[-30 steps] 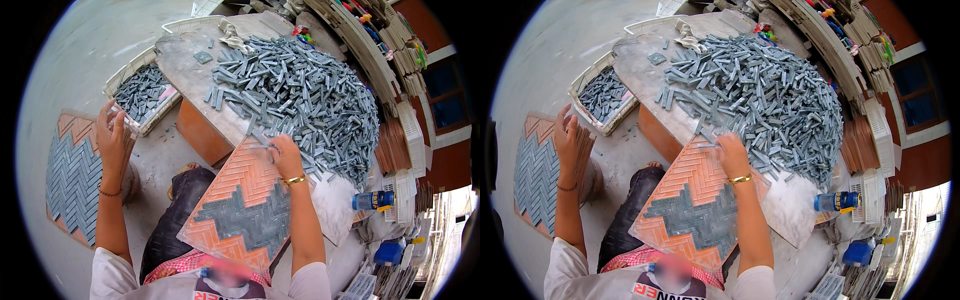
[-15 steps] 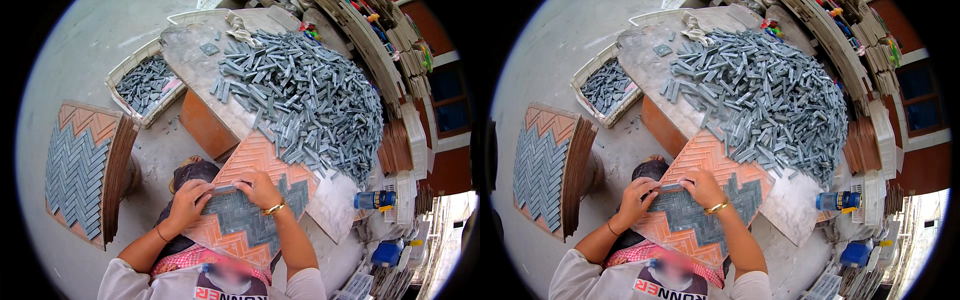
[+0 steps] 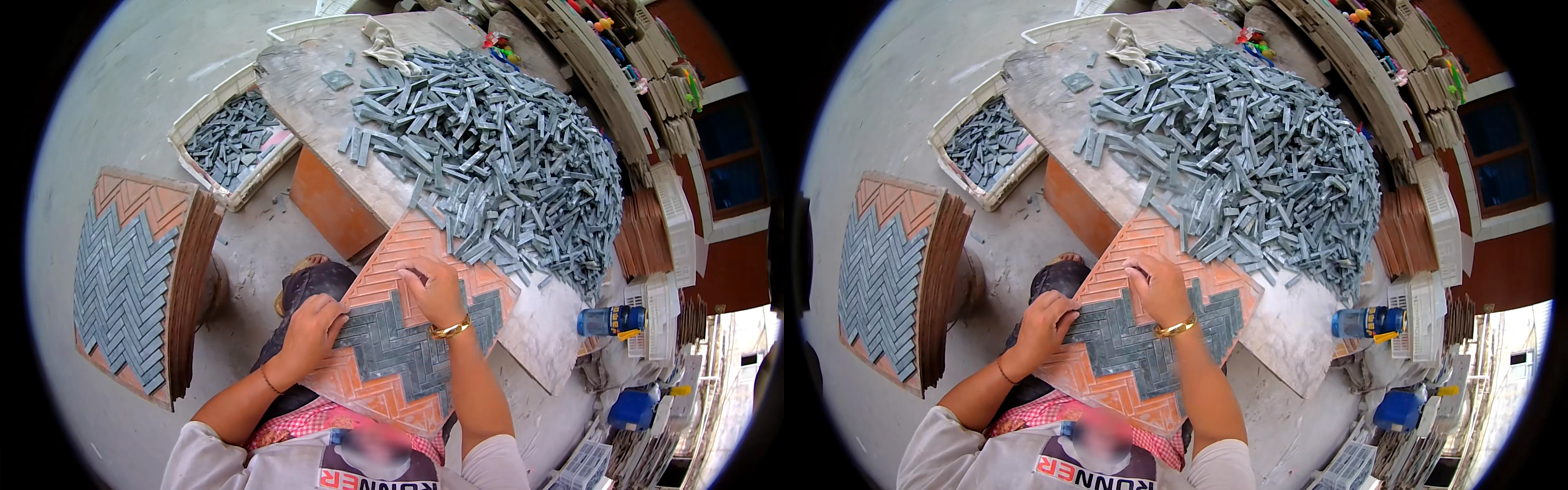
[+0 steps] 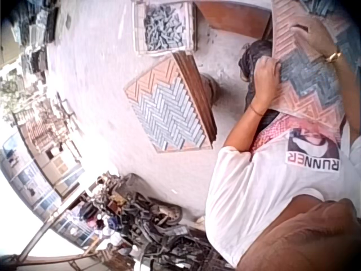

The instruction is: The person arranges small grey rectangular tiles onto a square orange board, forming a herringbone pattern. They pick tiles from a large pile on the table and place them one by one into the grooves of the board. After completing the pattern, they flip the board over to reveal the finished tile sheet.

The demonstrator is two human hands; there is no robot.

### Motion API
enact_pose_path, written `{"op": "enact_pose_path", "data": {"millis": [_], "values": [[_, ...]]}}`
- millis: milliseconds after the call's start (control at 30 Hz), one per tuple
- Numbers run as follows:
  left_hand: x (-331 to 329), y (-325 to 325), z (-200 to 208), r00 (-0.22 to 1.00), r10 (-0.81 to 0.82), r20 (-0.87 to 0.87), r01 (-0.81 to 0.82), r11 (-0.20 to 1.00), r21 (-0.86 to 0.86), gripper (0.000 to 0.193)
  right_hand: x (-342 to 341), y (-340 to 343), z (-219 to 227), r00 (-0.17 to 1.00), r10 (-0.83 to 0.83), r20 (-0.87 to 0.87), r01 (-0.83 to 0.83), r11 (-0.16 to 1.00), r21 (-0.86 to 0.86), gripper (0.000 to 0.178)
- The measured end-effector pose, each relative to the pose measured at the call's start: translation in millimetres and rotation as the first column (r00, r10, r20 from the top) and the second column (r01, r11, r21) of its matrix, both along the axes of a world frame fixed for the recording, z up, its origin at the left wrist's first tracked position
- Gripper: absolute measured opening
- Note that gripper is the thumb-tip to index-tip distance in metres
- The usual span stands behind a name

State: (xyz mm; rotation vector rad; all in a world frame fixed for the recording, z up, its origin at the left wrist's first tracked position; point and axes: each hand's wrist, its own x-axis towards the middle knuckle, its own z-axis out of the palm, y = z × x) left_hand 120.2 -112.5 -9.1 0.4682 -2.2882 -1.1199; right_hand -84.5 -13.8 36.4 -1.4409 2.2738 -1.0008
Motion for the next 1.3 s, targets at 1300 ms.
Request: {"op": "enact_pose_path", "data": {"millis": [1300], "values": [[-5.2, -1.8, 9.3, 0.998, 0.034, -0.045, -0.029, 0.993, 0.11, 0.021, 15.8, -2.9, -10.9, 0.959, 0.258, -0.116, -0.261, 0.965, -0.012, 0.009]]}}
